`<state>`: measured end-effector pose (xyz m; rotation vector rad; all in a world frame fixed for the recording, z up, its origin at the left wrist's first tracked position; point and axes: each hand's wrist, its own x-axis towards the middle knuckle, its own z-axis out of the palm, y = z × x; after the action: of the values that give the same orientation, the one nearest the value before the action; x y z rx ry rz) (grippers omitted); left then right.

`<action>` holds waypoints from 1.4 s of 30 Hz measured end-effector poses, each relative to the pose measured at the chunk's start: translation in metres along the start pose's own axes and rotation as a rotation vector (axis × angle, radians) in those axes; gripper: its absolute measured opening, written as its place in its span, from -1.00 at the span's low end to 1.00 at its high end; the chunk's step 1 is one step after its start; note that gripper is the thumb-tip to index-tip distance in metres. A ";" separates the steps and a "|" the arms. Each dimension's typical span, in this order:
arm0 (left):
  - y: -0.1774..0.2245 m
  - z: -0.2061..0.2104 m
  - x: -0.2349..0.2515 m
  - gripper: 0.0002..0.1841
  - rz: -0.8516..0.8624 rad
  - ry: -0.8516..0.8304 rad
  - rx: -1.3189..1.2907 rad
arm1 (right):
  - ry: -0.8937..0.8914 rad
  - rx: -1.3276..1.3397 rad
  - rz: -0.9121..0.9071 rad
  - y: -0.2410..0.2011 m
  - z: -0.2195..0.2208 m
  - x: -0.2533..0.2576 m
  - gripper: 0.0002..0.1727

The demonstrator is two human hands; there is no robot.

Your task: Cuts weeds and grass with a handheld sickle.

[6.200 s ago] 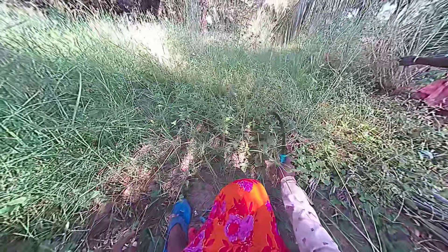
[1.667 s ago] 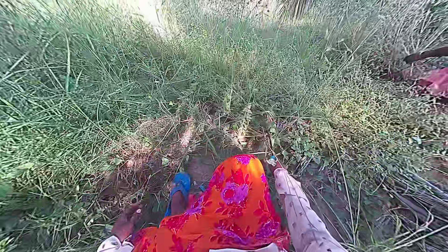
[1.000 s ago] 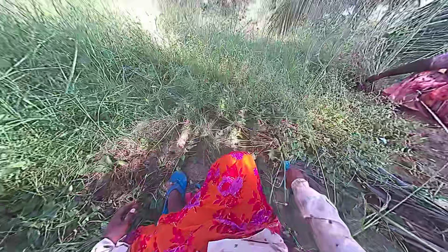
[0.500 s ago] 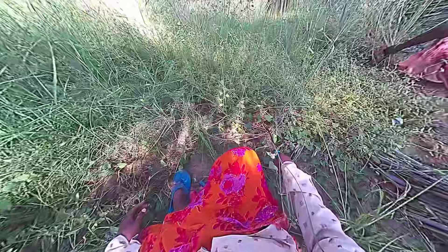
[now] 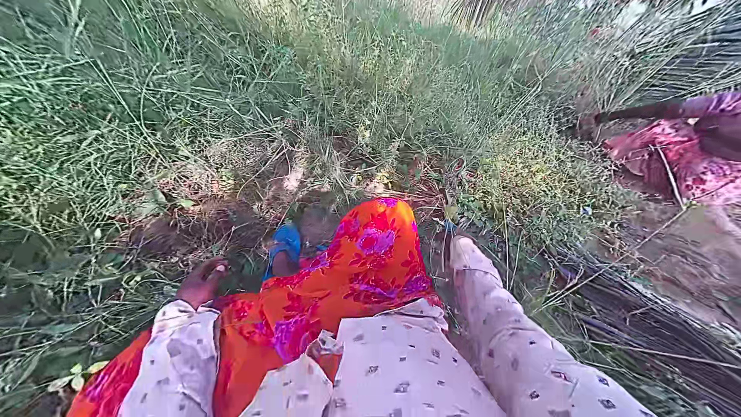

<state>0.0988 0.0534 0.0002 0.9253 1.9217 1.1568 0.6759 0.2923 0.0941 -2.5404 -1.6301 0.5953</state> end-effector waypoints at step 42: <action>-0.008 0.005 0.002 -0.56 -0.089 0.056 -0.225 | -0.445 0.163 -0.415 -0.321 0.076 -0.123 -0.33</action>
<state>0.1006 0.0542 -0.0092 0.6873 1.8122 1.3261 0.3277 0.3120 0.1420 -1.9590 -2.0582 1.2416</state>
